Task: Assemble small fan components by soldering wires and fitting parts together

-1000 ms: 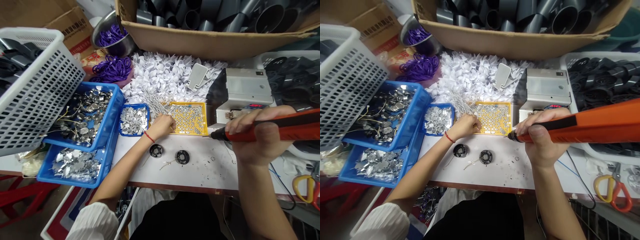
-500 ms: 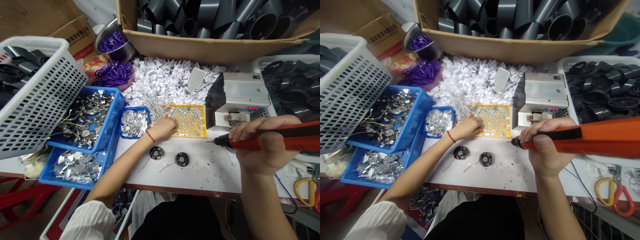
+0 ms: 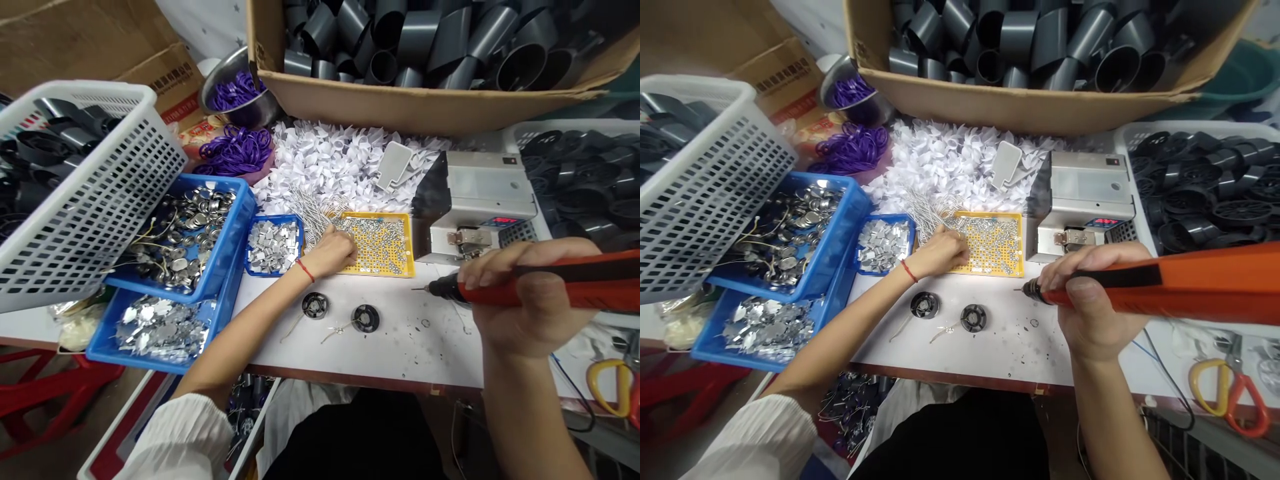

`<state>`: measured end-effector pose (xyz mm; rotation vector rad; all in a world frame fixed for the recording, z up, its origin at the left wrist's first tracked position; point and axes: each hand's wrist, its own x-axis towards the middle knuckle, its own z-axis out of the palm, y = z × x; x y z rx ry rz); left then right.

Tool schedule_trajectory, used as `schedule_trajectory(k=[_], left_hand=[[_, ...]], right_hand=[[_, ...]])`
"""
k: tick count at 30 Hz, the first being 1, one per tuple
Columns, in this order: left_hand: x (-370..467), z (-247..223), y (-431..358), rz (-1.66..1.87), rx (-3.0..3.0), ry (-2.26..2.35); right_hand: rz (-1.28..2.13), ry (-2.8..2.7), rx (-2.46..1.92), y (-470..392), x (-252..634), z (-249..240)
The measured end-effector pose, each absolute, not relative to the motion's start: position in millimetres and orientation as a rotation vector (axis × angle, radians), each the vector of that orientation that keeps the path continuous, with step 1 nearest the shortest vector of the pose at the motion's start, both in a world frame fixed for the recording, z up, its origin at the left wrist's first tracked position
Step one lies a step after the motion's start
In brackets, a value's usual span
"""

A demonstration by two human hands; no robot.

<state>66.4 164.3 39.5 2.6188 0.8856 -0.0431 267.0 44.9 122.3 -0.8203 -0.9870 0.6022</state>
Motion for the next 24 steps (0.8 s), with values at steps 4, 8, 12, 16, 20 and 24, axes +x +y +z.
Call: schedule_trajectory(k=[4,8,12,16,20,24], left_hand=[[65,39,161,-0.005,2.584,0.815],[65,34,161,-0.011,2.522,0.774],[69,32,167,0.076,2.471,0.911],[73,32,167,0.084,2.468,1.017],[73,32,159,0.034,2.66,0.983],[70,30,154,-0.018,2.719,0.956]], right_hand=[[0.602,-0.997,-0.817,44,270,122],[0.571,-0.982,-0.831,44,271,123],[0.584,-0.958,-0.85,43,269,124],[0.597,-0.997,-0.797,43,269,124],[0.608,-1.004,-0.785,42,271,123],[0.62,-0.989,-0.787,42,270,121]])
